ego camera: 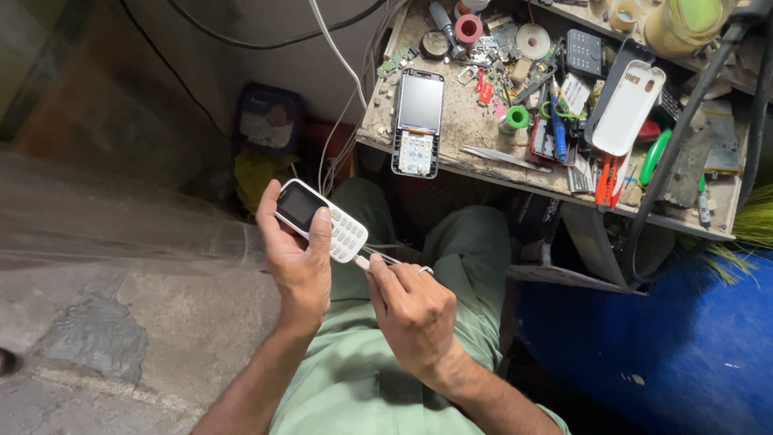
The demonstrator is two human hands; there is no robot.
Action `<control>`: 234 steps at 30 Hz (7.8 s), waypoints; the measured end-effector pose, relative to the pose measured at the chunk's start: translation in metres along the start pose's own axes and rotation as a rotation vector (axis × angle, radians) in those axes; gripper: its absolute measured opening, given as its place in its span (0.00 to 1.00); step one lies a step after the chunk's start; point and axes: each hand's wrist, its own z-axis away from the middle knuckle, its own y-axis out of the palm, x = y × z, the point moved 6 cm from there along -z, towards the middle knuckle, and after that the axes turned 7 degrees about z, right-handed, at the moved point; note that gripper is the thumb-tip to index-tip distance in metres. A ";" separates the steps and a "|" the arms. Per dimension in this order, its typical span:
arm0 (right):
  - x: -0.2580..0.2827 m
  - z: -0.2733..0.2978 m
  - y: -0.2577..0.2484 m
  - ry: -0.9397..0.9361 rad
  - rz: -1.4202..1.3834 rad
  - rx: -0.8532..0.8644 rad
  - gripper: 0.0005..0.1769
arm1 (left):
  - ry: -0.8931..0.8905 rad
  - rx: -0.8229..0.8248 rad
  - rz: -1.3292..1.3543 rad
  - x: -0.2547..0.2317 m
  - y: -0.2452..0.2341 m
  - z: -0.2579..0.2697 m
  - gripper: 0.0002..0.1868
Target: The person is repairing a white mobile phone by connecting a charging cable and using a screwdriver to adjust the charging port. They also handle a second phone and a battery, connecting wires to the battery terminals.
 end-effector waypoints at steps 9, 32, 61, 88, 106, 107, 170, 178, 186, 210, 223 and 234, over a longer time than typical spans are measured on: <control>-0.005 0.003 0.007 -0.043 -0.038 0.018 0.14 | 0.036 0.097 -0.032 -0.018 0.005 -0.003 0.39; -0.033 0.002 0.005 0.199 -0.488 0.182 0.29 | 0.047 0.253 -0.147 -0.040 0.008 -0.001 0.44; -0.102 0.047 0.033 0.775 -1.237 0.333 0.19 | -0.383 0.422 0.129 0.006 0.038 0.022 0.14; -0.093 0.054 0.062 0.881 -1.319 0.337 0.15 | -0.468 0.458 0.196 0.017 0.036 0.016 0.13; -0.115 0.001 0.014 0.689 -0.891 0.112 0.16 | -0.553 0.268 0.357 0.008 0.023 -0.013 0.16; -0.123 -0.006 0.000 0.635 -0.701 0.044 0.14 | -0.570 0.235 0.346 0.005 0.019 -0.015 0.17; -0.044 -0.064 0.001 -0.049 -0.444 0.136 0.10 | -0.338 0.726 -0.247 -0.027 0.034 0.024 0.29; -0.038 -0.064 -0.008 -0.060 -0.392 0.151 0.08 | -0.174 0.716 -0.337 -0.032 0.031 0.026 0.31; -0.060 -0.054 0.006 0.213 -0.618 0.348 0.08 | 0.074 0.825 -0.509 -0.038 0.029 0.025 0.34; -0.251 -0.014 -0.080 0.731 0.021 -0.233 0.08 | -0.625 0.685 0.080 0.035 0.002 0.011 0.26; -0.257 -0.044 -0.084 0.217 0.479 -0.224 0.09 | -0.660 0.611 0.060 0.041 -0.002 0.005 0.27; -0.251 -0.039 -0.119 0.229 0.383 -0.302 0.07 | -0.603 0.646 0.077 0.049 -0.005 -0.001 0.25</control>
